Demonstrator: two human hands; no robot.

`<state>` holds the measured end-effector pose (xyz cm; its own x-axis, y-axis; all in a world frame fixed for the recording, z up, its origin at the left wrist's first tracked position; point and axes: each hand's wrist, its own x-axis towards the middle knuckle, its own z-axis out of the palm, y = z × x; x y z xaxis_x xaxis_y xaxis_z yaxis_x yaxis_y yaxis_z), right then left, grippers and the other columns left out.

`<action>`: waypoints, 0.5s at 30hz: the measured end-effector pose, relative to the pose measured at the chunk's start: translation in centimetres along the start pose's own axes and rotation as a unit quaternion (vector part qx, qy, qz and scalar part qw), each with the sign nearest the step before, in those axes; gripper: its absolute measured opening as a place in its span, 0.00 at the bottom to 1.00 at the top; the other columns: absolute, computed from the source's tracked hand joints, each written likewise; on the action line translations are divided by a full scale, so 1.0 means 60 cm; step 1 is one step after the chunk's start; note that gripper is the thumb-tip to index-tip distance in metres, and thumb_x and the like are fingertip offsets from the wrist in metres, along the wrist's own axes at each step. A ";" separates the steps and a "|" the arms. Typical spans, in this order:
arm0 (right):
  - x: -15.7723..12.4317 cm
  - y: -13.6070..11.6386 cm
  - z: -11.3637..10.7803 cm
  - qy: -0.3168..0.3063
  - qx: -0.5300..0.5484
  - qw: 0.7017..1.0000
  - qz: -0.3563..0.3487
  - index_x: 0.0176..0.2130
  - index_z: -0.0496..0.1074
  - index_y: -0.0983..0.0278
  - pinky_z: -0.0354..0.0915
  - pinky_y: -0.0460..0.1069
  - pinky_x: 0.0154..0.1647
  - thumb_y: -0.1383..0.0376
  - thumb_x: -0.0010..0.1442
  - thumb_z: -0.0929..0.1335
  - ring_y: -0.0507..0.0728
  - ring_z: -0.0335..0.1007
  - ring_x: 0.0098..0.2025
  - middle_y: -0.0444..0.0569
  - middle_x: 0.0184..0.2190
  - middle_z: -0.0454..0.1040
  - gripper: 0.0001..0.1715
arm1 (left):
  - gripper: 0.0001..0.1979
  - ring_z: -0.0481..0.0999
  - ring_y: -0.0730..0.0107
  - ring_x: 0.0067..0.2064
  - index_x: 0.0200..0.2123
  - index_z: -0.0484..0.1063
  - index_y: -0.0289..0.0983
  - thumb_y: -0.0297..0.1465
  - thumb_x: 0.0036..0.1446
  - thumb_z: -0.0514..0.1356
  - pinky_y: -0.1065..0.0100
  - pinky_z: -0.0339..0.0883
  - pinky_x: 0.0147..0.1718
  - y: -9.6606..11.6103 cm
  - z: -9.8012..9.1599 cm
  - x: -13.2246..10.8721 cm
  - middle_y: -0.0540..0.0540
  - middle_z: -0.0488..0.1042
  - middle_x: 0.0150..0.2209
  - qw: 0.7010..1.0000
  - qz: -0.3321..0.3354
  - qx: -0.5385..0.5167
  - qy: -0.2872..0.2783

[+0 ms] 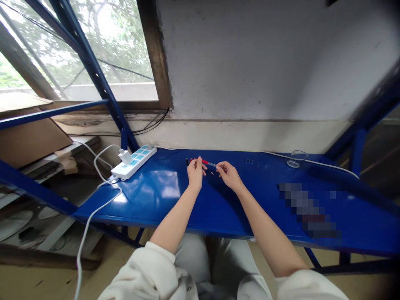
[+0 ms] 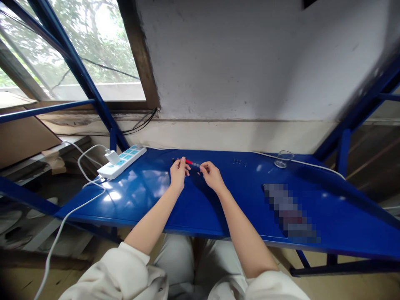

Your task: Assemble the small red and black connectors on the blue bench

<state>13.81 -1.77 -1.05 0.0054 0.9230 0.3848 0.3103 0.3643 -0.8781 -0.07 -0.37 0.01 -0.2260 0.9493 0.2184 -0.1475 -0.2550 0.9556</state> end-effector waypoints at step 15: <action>-0.005 -0.012 0.005 -0.031 0.064 0.997 0.039 0.32 0.70 0.65 0.62 0.47 0.31 0.53 0.49 0.66 0.51 0.65 0.28 0.47 0.28 0.72 0.18 | 0.18 0.59 0.84 0.14 0.24 0.65 0.34 0.44 0.49 0.56 0.77 0.52 0.14 -0.003 0.005 -0.012 0.54 0.63 0.17 0.989 0.021 0.043 -0.139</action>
<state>13.27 -2.26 -0.62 -0.0349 0.9533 0.3000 0.1864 0.3011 -0.9352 0.42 -0.94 -0.26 0.0453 0.9549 0.2933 -0.0584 -0.2906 0.9551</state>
